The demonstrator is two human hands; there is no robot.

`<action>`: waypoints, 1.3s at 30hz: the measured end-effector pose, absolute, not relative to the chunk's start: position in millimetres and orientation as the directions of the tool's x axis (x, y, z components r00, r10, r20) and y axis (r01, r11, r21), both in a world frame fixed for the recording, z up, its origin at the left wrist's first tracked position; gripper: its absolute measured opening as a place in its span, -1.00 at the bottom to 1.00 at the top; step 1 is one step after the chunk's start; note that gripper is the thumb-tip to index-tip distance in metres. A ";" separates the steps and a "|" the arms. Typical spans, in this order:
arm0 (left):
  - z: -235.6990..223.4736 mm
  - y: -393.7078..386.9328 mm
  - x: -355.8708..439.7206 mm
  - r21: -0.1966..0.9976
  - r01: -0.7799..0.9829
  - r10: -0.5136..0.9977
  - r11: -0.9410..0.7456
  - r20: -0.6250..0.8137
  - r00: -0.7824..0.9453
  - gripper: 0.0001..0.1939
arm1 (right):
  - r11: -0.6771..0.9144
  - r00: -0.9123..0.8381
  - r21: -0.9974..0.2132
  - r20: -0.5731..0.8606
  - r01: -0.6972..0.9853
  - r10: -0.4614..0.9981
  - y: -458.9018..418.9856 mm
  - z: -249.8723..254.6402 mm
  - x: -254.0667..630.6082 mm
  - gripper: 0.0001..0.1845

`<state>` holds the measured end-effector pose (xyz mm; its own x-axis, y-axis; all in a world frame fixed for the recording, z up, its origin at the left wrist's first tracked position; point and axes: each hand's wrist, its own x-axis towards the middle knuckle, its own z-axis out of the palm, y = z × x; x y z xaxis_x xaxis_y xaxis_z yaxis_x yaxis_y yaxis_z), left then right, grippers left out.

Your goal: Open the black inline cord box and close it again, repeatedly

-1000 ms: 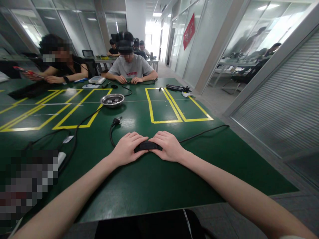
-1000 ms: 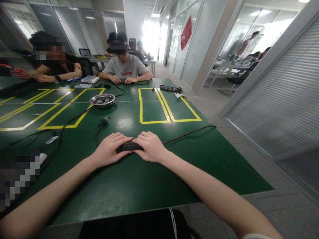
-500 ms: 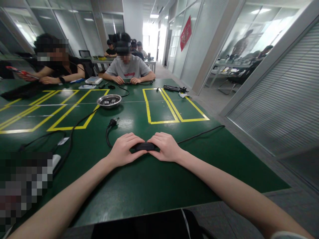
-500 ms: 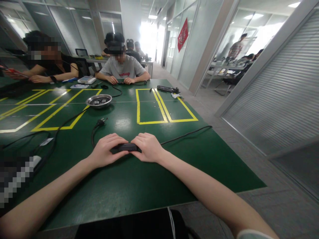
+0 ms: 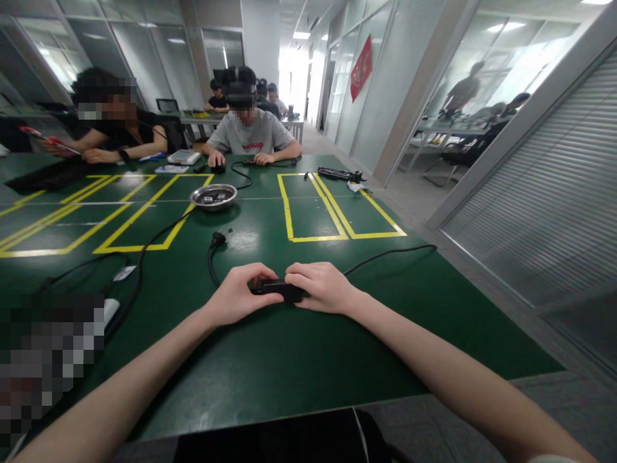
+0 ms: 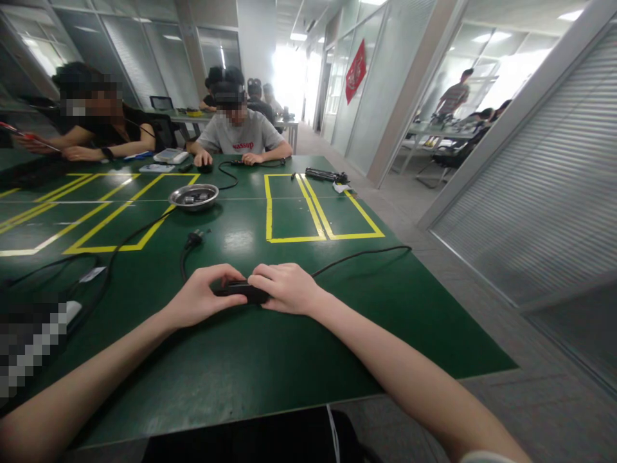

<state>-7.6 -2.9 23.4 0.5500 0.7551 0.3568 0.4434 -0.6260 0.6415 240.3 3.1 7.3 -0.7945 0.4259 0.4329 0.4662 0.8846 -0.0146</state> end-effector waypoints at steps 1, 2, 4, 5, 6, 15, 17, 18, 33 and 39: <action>22.9 -2.7 -7.8 0.623 0.436 0.739 -0.649 0.380 0.556 -0.64 | 0.872 -0.777 -0.085 0.418 0.482 0.470 3.2 7.3 241.1 -0.64; 22.0 -2.2 -8.1 0.598 0.430 0.718 -0.676 0.402 0.568 -0.64 | 0.851 -0.755 -0.160 0.400 0.501 0.520 2.9 7.0 241.5 -0.59; 19.7 -0.8 -9.2 0.544 0.414 0.668 -0.730 0.438 0.601 -0.64 | 0.796 -0.709 -0.290 0.361 0.532 0.606 1.9 6.2 241.6 -0.55; 18.4 -0.1 -9.9 0.519 0.405 0.644 -0.753 0.454 0.616 -0.65 | 0.772 -0.693 -0.333 0.344 0.541 0.634 1.4 5.8 241.5 -0.57; 17.2 0.5 -10.6 0.497 0.399 0.625 -0.771 0.467 0.625 -0.66 | 0.756 -0.683 -0.363 0.332 0.545 0.651 0.8 5.4 241.3 -0.60; 16.4 -0.6 -10.9 0.431 0.575 0.702 -0.695 0.235 0.672 -0.70 | 0.741 -0.645 -0.393 0.369 0.545 0.669 -0.1 6.5 242.7 -0.71; 16.7 -1.8 -10.6 0.450 0.572 0.704 -0.686 0.212 0.678 -0.69 | 0.760 -0.671 -0.403 0.366 0.511 0.645 -0.4 7.0 243.2 -0.66; 16.6 -2.1 -10.6 0.458 0.568 0.704 -0.683 0.210 0.678 -0.69 | 0.779 -0.699 -0.391 0.359 0.490 0.619 -0.9 6.9 243.3 -0.56; 7.0 3.2 -13.2 0.317 0.487 0.581 -0.814 0.419 0.697 -0.57 | 0.365 0.131 -0.705 0.542 0.608 0.830 66.3 -9.8 303.4 -0.47; -1.1 3.2 -8.5 0.390 0.438 0.570 -0.810 0.351 0.743 -0.75 | -0.025 0.468 -0.712 0.434 0.702 0.770 74.3 -3.3 347.9 -0.44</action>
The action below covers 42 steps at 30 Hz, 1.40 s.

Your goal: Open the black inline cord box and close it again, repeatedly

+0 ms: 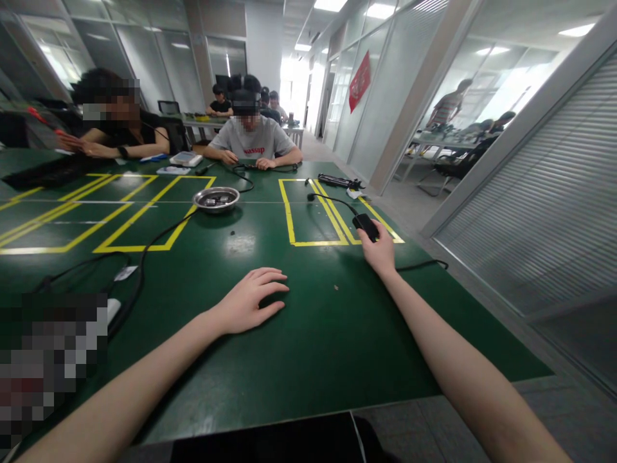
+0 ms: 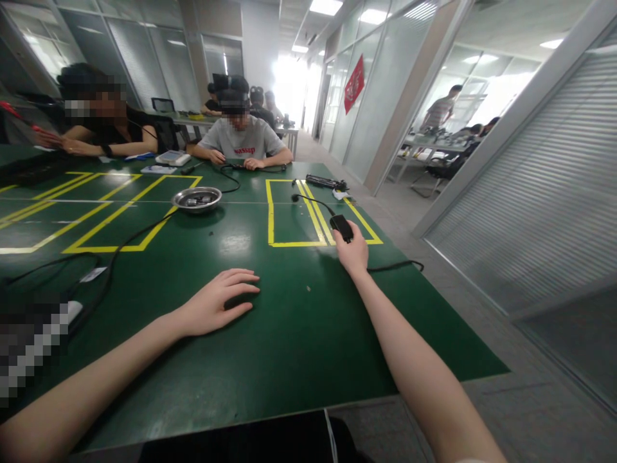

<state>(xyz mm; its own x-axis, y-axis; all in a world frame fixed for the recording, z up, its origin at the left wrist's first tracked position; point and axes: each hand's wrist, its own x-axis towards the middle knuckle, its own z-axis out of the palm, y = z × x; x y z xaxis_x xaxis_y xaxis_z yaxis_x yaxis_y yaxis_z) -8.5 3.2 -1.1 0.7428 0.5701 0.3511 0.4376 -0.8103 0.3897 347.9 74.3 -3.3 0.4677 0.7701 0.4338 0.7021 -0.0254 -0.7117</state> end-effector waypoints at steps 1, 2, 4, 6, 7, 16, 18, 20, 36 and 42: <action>-0.9 3.2 -8.6 0.396 0.438 0.573 -0.807 0.346 0.743 -0.76 | -0.109 0.502 -0.692 0.396 0.713 0.769 72.9 -2.8 352.0 -0.44; -0.3 3.2 -9.0 0.402 0.438 0.576 -0.804 0.342 0.742 -0.77 | -0.186 0.528 -0.667 0.357 0.722 0.770 71.6 -2.5 355.3 -0.44; 1.3 2.8 -9.7 0.410 0.439 0.580 -0.799 0.334 0.743 -0.77 | -0.297 0.555 -0.610 0.288 0.734 0.780 70.0 -2.3 360.2 -0.44; 2.7 2.0 -10.1 0.413 0.443 0.583 -0.795 0.323 0.745 -0.78 | -0.347 0.553 -0.563 0.248 0.750 0.795 69.7 -2.7 363.3 -0.43; 3.1 1.6 -10.1 0.413 0.447 0.585 -0.794 0.318 0.746 -0.78 | -0.355 0.546 -0.545 0.238 0.760 0.803 69.9 -3.1 364.2 -0.42; 2.1 0.7 -9.5 0.421 0.456 0.596 -0.784 0.304 0.743 -0.79 | -0.134 0.313 -0.502 0.292 0.854 0.904 71.4 -7.8 362.2 -0.44; 2.3 0.6 -8.9 0.423 0.453 0.595 -0.785 0.308 0.743 -0.79 | -0.241 0.413 -0.484 0.286 0.841 0.865 71.4 -7.0 362.9 -0.44; 2.6 0.7 -8.4 0.428 0.451 0.595 -0.783 0.306 0.743 -0.79 | -0.334 0.516 -0.494 0.295 0.803 0.804 71.5 -6.3 364.3 -0.43; 4.6 1.2 -9.1 0.422 0.454 0.593 -0.785 0.295 0.749 -0.79 | -0.354 0.532 -0.465 0.338 0.812 0.777 83.1 -21.2 375.9 -0.40; 3.9 0.6 -10.0 0.412 0.453 0.588 -0.790 0.300 0.751 -0.79 | -0.344 0.575 -0.553 0.322 0.759 0.752 88.8 -25.7 381.3 -0.45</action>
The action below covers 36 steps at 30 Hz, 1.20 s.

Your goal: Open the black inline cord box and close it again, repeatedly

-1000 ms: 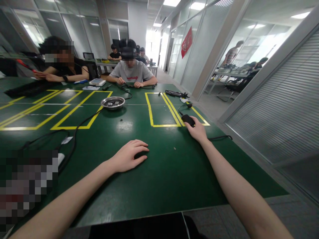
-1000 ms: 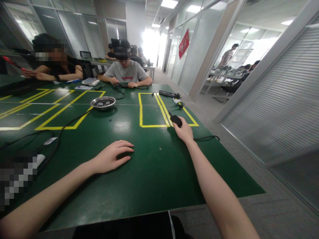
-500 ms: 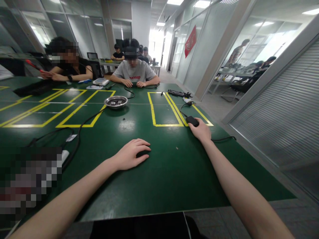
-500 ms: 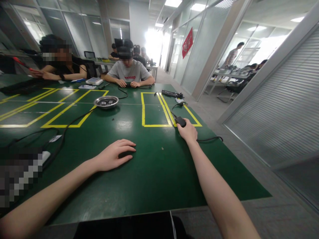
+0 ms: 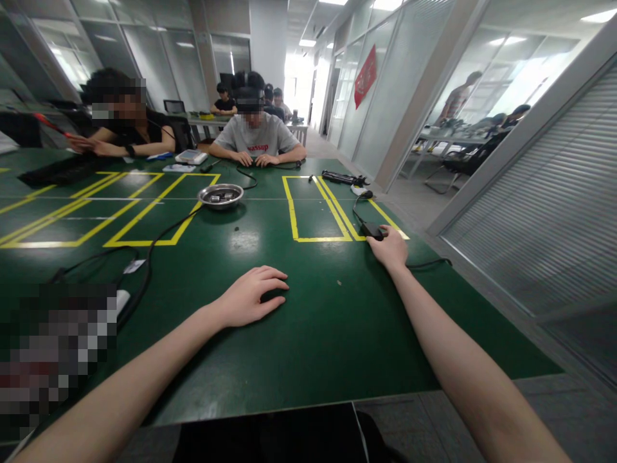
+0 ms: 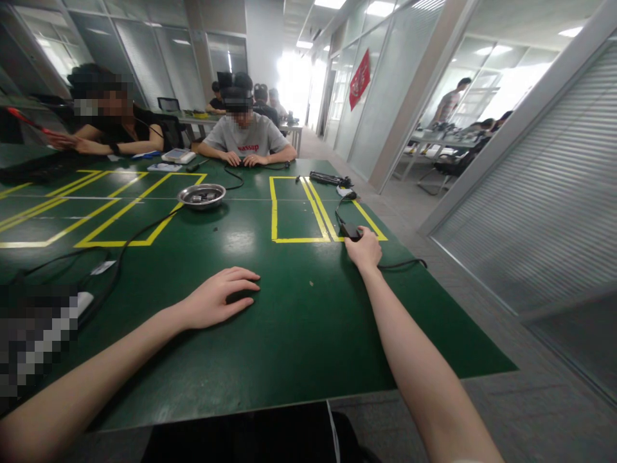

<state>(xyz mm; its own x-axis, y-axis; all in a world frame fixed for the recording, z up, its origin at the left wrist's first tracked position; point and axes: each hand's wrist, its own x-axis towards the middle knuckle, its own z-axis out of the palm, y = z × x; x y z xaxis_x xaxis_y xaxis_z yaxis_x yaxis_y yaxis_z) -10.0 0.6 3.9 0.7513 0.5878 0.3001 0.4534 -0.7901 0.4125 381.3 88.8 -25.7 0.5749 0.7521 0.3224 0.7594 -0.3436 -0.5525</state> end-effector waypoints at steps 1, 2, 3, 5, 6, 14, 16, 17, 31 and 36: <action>3.7 0.6 -10.2 0.410 0.455 0.588 -0.791 0.301 0.751 -0.79 | -0.342 0.593 -0.581 0.319 0.739 0.739 89.4 -25.8 381.7 -0.47; 3.5 0.6 -10.2 0.407 0.455 0.587 -0.792 0.302 0.751 -0.79 | -0.340 0.609 -0.605 0.316 0.720 0.727 90.0 -25.8 382.0 -0.48; 3.3 0.7 -10.3 0.405 0.455 0.586 -0.793 0.304 0.751 -0.79 | -0.338 0.622 -0.623 0.315 0.705 0.717 90.6 -25.9 382.5 -0.49; 3.1 0.9 -10.3 0.403 0.453 0.584 -0.795 0.307 0.752 -0.79 | -0.337 0.636 -0.643 0.311 0.688 0.706 91.5 -26.5 383.6 -0.49; 3.2 1.0 -10.2 0.402 0.453 0.583 -0.796 0.307 0.752 -0.79 | -0.337 0.639 -0.648 0.308 0.683 0.705 91.9 -27.0 384.3 -0.48; 3.7 0.2 -10.1 0.409 0.453 0.586 -0.793 0.304 0.751 -0.79 | -0.316 0.642 -0.662 0.329 0.680 0.693 90.5 -29.6 386.3 -0.33; 4.1 -0.3 -10.1 0.408 0.456 0.588 -0.791 0.300 0.751 -0.79 | -0.286 0.623 -0.643 0.386 0.710 0.680 89.9 -28.9 384.5 -0.32; 4.5 -0.6 -10.1 0.407 0.459 0.589 -0.790 0.298 0.751 -0.78 | -0.273 0.612 -0.634 0.408 0.724 0.678 89.5 -28.1 383.6 -0.35; 5.7 -1.5 -9.9 0.395 0.473 0.595 -0.788 0.286 0.751 -0.78 | -0.325 0.548 -0.513 0.376 0.794 0.747 80.5 -14.4 373.4 -0.43; 6.1 -2.1 -9.0 0.393 0.478 0.597 -0.785 0.278 0.752 -0.78 | -0.389 0.542 -0.422 0.347 0.819 0.765 77.5 -12.6 376.5 -0.53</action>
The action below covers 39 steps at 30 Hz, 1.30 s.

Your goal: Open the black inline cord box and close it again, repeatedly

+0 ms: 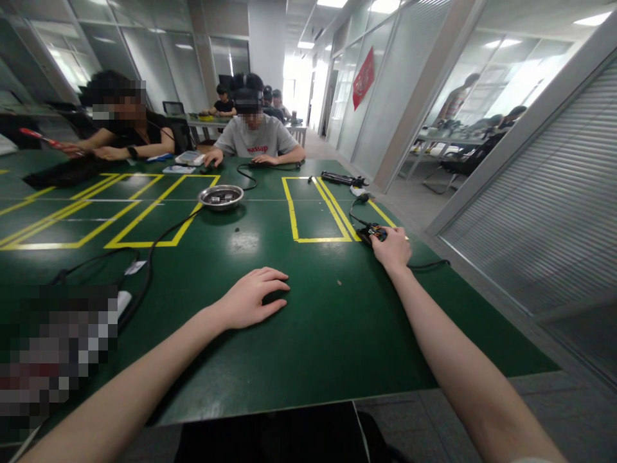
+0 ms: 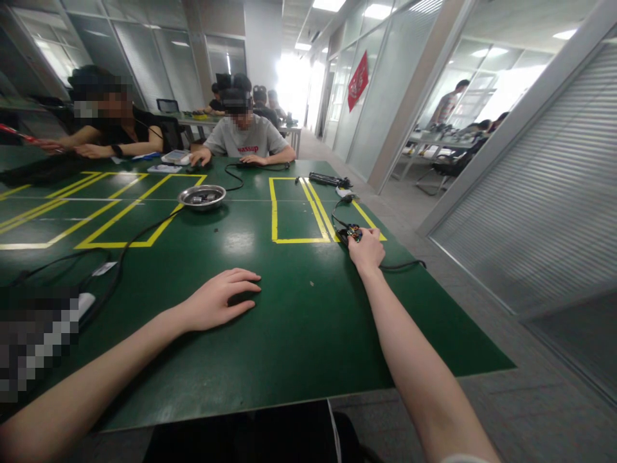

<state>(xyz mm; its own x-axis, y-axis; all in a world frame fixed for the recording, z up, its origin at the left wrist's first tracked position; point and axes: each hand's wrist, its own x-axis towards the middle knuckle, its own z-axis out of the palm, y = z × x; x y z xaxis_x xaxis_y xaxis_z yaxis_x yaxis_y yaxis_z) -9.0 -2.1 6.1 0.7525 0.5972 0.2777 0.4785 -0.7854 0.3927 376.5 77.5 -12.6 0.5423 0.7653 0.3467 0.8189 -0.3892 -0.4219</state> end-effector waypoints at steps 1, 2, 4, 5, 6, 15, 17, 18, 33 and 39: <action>6.2 -2.2 -8.7 0.390 0.482 0.599 -0.785 0.275 0.752 -0.78 | -0.398 0.540 -0.408 0.333 0.822 0.773 77.2 -12.8 376.9 -0.55; 6.2 -2.3 -8.6 0.388 0.485 0.600 -0.784 0.272 0.752 -0.78 | -0.401 0.537 -0.402 0.321 0.823 0.780 77.1 -13.1 377.1 -0.55; 6.1 -2.4 -8.5 0.385 0.488 0.601 -0.784 0.269 0.753 -0.78 | -0.380 0.512 -0.394 0.315 0.837 0.799 77.2 -13.2 375.7 -0.58; 6.0 -2.4 -8.6 0.384 0.487 0.600 -0.784 0.270 0.753 -0.78 | -0.357 0.487 -0.387 0.317 0.850 0.814 77.3 -12.8 373.8 -0.59; 5.8 -2.4 -8.8 0.384 0.485 0.598 -0.786 0.273 0.753 -0.78 | -0.325 0.450 -0.377 0.317 0.868 0.835 77.3 -12.2 371.0 -0.60; 4.2 -1.0 -7.0 0.410 0.478 0.616 -0.777 0.336 0.712 -0.78 | 0.350 -0.217 -0.412 0.335 0.841 0.917 61.9 -12.3 307.1 -0.70; 6.2 -1.3 -6.0 0.422 0.474 0.629 -0.773 0.417 0.656 -0.73 | 0.563 -0.441 -0.442 0.355 0.698 0.825 49.1 -11.4 288.7 -0.73; 7.7 -1.7 -5.8 0.426 0.469 0.632 -0.773 0.455 0.628 -0.70 | 0.642 -0.536 -0.456 0.355 0.616 0.766 41.2 -9.8 279.7 -0.74; 7.4 -0.7 -8.7 0.402 0.533 0.659 -0.745 0.317 0.682 -0.32 | 0.702 -0.637 -0.285 0.294 0.653 0.712 19.1 15.2 271.0 -0.59; 9.6 1.3 -9.6 0.369 0.552 0.659 -0.747 0.310 0.685 -0.41 | 0.543 -0.573 -0.543 0.132 0.641 0.809 32.2 12.7 292.7 -0.61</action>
